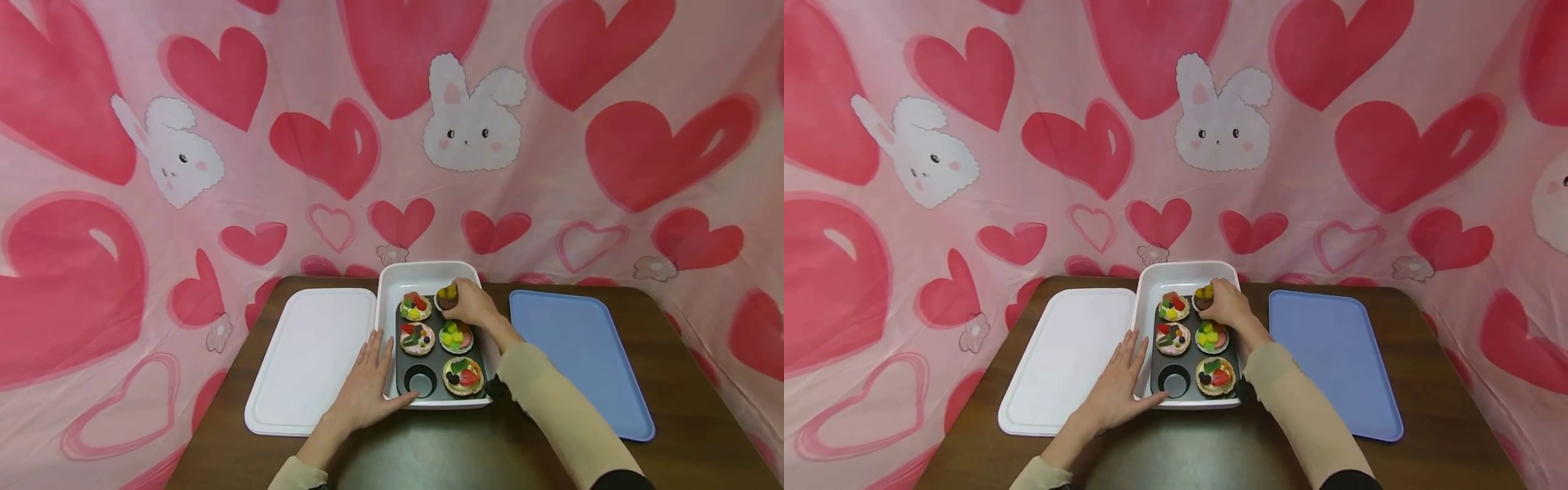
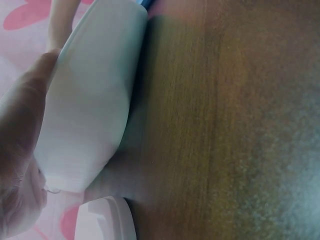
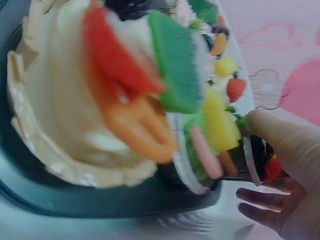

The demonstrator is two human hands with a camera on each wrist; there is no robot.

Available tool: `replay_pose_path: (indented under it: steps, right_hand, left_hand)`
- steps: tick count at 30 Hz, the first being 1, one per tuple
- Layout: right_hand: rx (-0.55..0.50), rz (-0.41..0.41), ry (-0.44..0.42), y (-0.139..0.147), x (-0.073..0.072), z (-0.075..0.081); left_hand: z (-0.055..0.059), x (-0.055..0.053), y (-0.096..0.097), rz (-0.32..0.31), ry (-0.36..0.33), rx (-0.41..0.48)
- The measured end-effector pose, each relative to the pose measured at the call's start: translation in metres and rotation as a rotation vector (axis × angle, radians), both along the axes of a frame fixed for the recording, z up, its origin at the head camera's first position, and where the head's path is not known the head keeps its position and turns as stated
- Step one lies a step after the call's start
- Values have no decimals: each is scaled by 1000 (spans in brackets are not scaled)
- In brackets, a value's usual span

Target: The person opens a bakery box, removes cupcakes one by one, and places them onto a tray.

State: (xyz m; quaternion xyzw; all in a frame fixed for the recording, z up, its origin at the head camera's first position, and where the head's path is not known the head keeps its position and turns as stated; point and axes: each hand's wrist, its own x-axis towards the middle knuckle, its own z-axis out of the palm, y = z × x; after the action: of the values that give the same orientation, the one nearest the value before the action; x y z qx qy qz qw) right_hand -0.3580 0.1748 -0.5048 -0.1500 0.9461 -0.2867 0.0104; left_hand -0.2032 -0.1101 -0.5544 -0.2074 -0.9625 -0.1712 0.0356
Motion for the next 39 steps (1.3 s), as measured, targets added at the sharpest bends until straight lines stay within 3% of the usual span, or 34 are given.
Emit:
replay_pose_path:
  steps: [2, 5, 8, 9, 13, 33, 39]
  right_hand:
    - [-19, 29, 33, 6, -10, -4]
    - [-7, 43, 36, 10, -13, 2]
    - [17, 36, 52, 10, -4, 11]
    - [36, 20, 27, 6, 5, 23]
    - [68, 14, 39, 6, 14, 31]
    - [103, 40, 97, 22, 29, 44]
    - [85, 32, 103, 29, 34, 44]
  left_hand:
    - [0, 0, 0, 2, 5, -1]
    - [0, 0, 0, 2, 3, 1]
    - [1, 1, 0, 2, -6, 10]
    - [1, 1, 0, 2, -6, 15]
    - [0, 1, 1, 5, -7, 18]
    - [1, 1, 1, 5, 2, 25]
    - [2, 2, 2, 13, -26, 22]
